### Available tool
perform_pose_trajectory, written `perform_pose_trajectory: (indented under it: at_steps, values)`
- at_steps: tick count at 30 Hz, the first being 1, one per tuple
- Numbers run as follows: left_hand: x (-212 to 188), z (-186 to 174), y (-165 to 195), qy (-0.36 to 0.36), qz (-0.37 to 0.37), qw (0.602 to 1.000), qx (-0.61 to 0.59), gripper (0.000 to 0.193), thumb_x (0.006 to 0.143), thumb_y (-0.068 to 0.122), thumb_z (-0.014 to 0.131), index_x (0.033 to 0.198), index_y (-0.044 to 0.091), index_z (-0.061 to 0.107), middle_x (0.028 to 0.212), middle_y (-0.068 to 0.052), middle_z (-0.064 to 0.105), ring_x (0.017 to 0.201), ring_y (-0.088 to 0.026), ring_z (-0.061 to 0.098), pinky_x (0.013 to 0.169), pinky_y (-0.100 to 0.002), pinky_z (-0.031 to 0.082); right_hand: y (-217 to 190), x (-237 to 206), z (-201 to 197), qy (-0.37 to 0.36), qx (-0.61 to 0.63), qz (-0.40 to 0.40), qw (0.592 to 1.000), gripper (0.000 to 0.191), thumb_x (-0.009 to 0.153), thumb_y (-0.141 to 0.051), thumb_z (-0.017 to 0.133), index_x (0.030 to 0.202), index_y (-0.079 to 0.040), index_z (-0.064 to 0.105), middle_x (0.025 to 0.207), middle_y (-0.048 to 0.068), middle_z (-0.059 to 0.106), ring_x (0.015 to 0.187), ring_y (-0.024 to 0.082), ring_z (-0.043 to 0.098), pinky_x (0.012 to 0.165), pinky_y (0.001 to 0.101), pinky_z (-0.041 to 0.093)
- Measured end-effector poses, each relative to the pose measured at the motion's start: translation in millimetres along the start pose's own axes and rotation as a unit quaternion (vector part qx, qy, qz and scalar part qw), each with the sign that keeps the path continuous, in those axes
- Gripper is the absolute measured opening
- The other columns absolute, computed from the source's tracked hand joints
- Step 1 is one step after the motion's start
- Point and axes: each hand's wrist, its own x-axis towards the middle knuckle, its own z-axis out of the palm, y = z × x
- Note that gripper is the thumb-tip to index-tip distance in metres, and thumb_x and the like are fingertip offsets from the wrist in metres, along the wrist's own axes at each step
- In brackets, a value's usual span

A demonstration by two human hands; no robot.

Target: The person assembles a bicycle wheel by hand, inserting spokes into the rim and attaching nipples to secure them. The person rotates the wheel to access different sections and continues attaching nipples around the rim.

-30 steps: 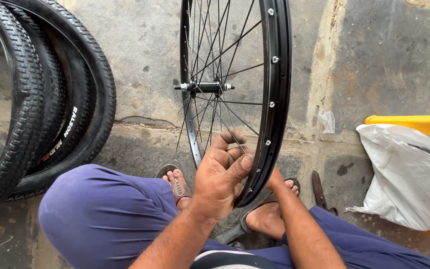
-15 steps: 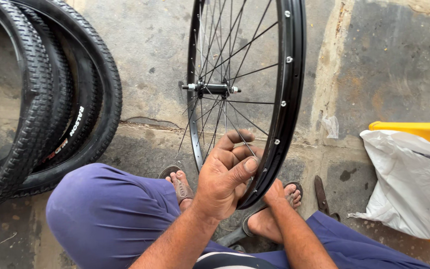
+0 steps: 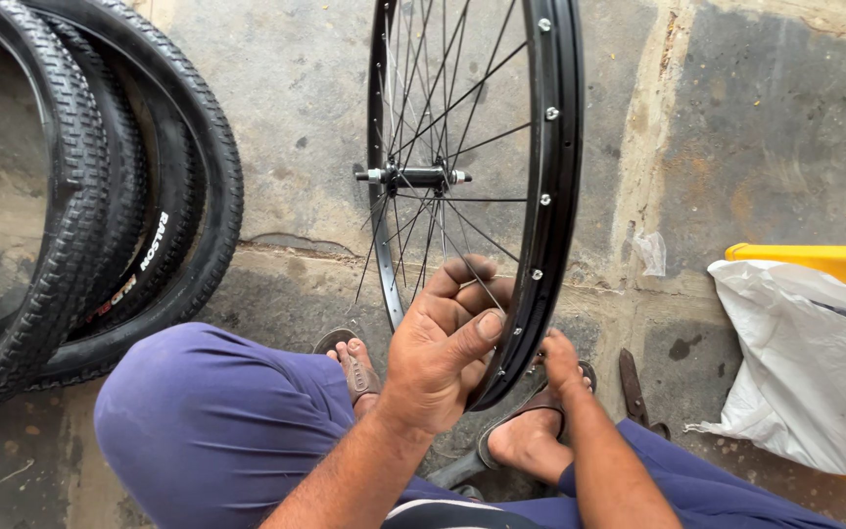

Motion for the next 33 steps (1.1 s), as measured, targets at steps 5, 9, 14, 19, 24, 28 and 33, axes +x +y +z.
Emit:
perform_pose_trajectory:
  at_steps: [5, 9, 14, 19, 24, 28, 33]
  values:
    - [0, -1, -1, -0.003, 0.009, 1.0, 0.008, 0.044, 0.099, 0.002, 0.075, 0.132, 0.001, 0.045, 0.109, -0.013, 0.065, 0.1, -0.022, 0.07, 0.085, -0.03, 0.06, 2, 6, 5, 0.054, -0.222, -0.039, 0.973, 0.025, 0.088, -0.023, 0.065, 0.102, -0.004, 0.075, 0.101, 0.025, 0.075, 0.098, 0.042, 0.069, 0.088, 0.0491, 0.054]
    - [1, -4, -3, 0.021, 0.016, 0.999, -0.023, 0.046, 0.094, 0.0, 0.075, 0.132, 0.003, 0.048, 0.111, -0.009, 0.065, 0.1, -0.017, 0.069, 0.086, -0.027, 0.059, 7, -6, 19, 0.073, -0.438, -0.067, 0.893, 0.03, 0.088, -0.032, 0.066, 0.099, -0.006, 0.077, 0.102, 0.025, 0.074, 0.102, 0.044, 0.069, 0.092, 0.0505, 0.054]
    - [10, -3, 0, 0.022, 0.015, 0.999, -0.036, 0.047, 0.089, -0.003, 0.073, 0.129, 0.006, 0.049, 0.108, -0.007, 0.065, 0.097, -0.016, 0.07, 0.084, -0.028, 0.06, -13, -5, 28, 0.007, -0.486, -0.003, 0.874, 0.048, 0.084, -0.048, 0.067, 0.114, -0.01, 0.076, 0.113, 0.024, 0.074, 0.114, 0.042, 0.068, 0.097, 0.0489, 0.054]
    - [17, 5, -1, 0.035, 0.01, 0.999, -0.004, 0.045, 0.093, 0.002, 0.076, 0.129, 0.005, 0.049, 0.105, -0.009, 0.066, 0.092, -0.018, 0.069, 0.077, -0.031, 0.06, -40, -2, 42, 0.048, -0.141, -0.07, 0.986, 0.043, 0.085, -0.025, 0.079, 0.118, 0.0, 0.066, 0.096, 0.013, 0.072, 0.091, 0.029, 0.069, 0.075, 0.0429, 0.055]
    - [18, 1, -3, -0.002, 0.01, 0.999, -0.03, 0.05, 0.09, 0.003, 0.077, 0.129, 0.002, 0.046, 0.108, -0.014, 0.07, 0.097, -0.019, 0.072, 0.088, -0.031, 0.062, -68, 10, 36, -0.025, 0.205, -0.089, 0.974, 0.029, 0.091, -0.012, 0.067, 0.119, -0.003, 0.063, 0.096, 0.005, 0.068, 0.085, 0.02, 0.065, 0.066, 0.0337, 0.053]
    - [16, -7, -13, -0.008, 0.028, 1.0, 0.012, 0.05, 0.093, 0.006, 0.078, 0.13, 0.001, 0.045, 0.103, -0.013, 0.07, 0.093, -0.018, 0.072, 0.085, -0.029, 0.062, -97, 6, 21, -0.056, 0.276, -0.103, 0.954, 0.022, 0.099, -0.013, 0.062, 0.116, 0.0, 0.066, 0.094, 0.006, 0.068, 0.079, 0.018, 0.062, 0.063, 0.0304, 0.051]
    - [9, -12, -19, 0.006, 0.042, 0.997, 0.063, 0.046, 0.094, 0.01, 0.077, 0.128, 0.002, 0.046, 0.099, -0.012, 0.072, 0.085, -0.016, 0.071, 0.074, -0.025, 0.059, -171, -36, 1, -0.025, 0.358, -0.108, 0.927, 0.011, 0.099, -0.02, 0.06, 0.092, -0.012, 0.063, 0.084, 0.002, 0.063, 0.074, 0.015, 0.058, 0.07, 0.03, 0.056]
